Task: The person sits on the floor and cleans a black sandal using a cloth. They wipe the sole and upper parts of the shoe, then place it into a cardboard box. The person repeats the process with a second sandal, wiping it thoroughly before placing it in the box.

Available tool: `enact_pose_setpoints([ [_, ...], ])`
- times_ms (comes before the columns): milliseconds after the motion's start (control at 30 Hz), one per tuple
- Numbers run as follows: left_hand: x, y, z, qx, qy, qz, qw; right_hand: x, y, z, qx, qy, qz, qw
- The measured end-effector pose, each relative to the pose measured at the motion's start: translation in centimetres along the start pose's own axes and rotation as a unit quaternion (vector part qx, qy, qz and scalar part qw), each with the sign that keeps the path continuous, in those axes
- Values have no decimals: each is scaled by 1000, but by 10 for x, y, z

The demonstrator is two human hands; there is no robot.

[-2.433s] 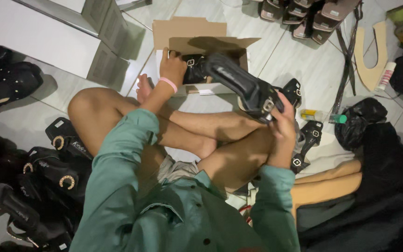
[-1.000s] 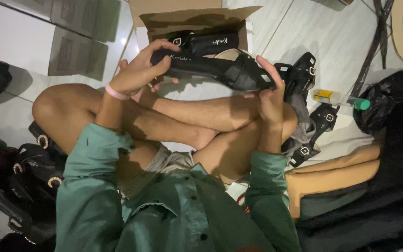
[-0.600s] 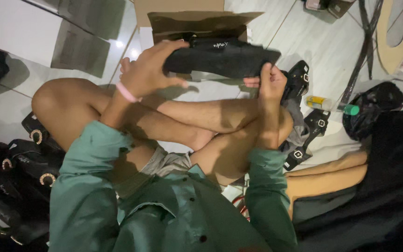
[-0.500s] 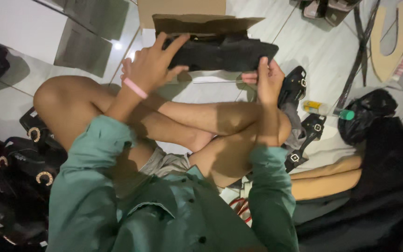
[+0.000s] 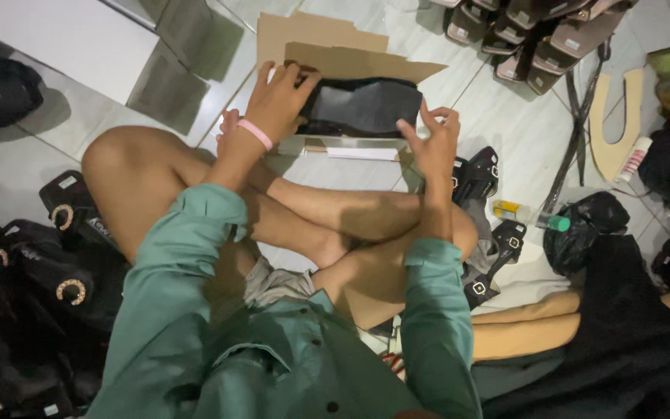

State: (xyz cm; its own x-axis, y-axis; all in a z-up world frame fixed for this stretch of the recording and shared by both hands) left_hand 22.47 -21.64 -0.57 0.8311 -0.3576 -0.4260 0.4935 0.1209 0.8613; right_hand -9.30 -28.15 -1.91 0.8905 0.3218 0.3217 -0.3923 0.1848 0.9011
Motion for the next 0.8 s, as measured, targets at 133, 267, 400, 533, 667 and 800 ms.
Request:
enact_pose_setpoints([
  [133, 5, -12, -3, 44, 27, 76, 996, 18, 9, -5, 42, 12, 19, 999],
  [267, 10, -29, -4, 7, 5, 178, 984, 25, 3, -1, 77, -18, 83, 993],
  [400, 15, -29, -4, 52, 40, 102, 993, 19, -3, 9, 30, 43, 22, 998],
  [533, 6, -22, -5, 35, 43, 80, 995, 18, 0, 21, 58, 68, 37, 995],
  [667, 8, -22, -7, -16, -18, 86, 996, 20, 3, 22, 41, 111, 69, 991],
  [800, 19, -19, -7, -3, 3, 75, 997, 11, -3, 19, 36, 122, 25, 992],
])
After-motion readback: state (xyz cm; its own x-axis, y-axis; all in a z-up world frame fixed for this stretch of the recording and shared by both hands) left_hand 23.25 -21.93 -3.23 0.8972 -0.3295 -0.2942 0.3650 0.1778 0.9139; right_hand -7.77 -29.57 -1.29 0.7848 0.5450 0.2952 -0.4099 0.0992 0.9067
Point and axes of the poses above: each hand's wrist, its own z-axis towards the middle knuckle, its own y-axis out of the back of the hand, x = y × z, the point moved 4 cm from there along z, towards the middle knuckle, and after that the axes turned 14 degrees about -z, right-handed, at the moved point
